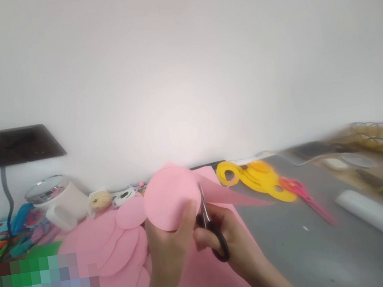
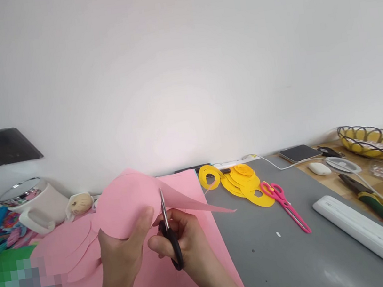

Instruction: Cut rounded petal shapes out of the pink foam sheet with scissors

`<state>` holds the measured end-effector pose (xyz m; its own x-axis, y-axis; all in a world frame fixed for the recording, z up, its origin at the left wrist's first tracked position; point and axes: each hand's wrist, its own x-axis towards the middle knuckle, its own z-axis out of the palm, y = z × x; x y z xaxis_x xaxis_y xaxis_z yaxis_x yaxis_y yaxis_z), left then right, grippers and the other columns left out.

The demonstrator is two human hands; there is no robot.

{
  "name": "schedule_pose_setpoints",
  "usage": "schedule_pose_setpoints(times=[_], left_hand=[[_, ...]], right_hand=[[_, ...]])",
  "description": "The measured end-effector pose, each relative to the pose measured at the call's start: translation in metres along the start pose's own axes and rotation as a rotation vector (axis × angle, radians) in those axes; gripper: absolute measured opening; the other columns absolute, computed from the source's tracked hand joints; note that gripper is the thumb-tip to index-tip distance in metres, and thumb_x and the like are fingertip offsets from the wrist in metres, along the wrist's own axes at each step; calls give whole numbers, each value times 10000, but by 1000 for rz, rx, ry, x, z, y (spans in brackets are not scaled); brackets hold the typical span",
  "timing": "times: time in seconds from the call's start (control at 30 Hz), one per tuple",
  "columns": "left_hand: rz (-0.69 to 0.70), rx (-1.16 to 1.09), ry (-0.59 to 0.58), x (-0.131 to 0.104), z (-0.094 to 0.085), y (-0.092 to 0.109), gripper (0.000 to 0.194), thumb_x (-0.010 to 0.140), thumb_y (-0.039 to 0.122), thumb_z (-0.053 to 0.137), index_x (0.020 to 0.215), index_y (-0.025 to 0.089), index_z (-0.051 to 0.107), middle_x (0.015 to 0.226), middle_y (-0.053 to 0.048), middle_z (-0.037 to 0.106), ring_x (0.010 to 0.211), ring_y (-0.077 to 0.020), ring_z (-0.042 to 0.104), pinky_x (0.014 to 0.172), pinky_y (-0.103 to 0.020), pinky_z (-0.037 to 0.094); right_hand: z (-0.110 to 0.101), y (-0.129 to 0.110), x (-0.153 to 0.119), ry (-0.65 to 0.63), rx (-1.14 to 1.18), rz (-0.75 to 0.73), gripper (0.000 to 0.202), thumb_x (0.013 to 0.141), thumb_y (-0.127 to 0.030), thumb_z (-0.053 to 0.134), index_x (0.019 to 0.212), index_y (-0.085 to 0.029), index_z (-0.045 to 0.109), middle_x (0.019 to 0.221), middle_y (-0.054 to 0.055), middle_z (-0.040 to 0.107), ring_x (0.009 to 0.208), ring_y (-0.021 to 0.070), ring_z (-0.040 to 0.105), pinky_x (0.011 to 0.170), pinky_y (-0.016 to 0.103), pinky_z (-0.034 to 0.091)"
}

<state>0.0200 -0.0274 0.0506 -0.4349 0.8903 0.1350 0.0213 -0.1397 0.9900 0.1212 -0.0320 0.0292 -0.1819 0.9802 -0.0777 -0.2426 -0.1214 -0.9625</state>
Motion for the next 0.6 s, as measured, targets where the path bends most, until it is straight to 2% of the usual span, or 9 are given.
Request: schedule_pose_setpoints(times=[0.13, 0.27, 0.4, 0.6], left_hand=[[10, 61, -9, 1, 0, -7, 371, 594, 408, 734, 837, 145, 634, 827, -87, 689, 818, -265, 663, 732, -384, 539], [-1, 64, 0, 2, -1, -12, 390, 562, 412, 757, 835, 154, 652, 806, -84, 690, 859, -290, 661, 759, -405, 533], [5, 99, -48, 2, -2, -10, 351, 604, 412, 721, 830, 156, 638, 829, -87, 680, 843, -279, 651, 761, -417, 524], [-4, 53, -43, 1, -2, -5, 497, 597, 412, 740, 1008, 152, 638, 884, -82, 679, 907, -285, 646, 803, -426, 514]], right_hand=[[-4, 5, 1, 11, 32, -87, 280, 612, -234, 820, 722, -175, 570, 607, -61, 490, 563, 95, 400, 528, 210, 353], [-8, 8, 2, -21, 47, -123, 331, 615, -291, 844, 780, -174, 582, 624, -58, 480, 585, 105, 387, 538, 220, 336], [-8, 8, 2, -34, 46, -118, 346, 616, -315, 849, 749, -176, 561, 608, -64, 445, 572, 101, 354, 521, 221, 301], [-7, 5, 2, -34, 28, -96, 367, 578, -315, 850, 686, -178, 528, 573, -72, 404, 548, 93, 321, 501, 219, 279]])
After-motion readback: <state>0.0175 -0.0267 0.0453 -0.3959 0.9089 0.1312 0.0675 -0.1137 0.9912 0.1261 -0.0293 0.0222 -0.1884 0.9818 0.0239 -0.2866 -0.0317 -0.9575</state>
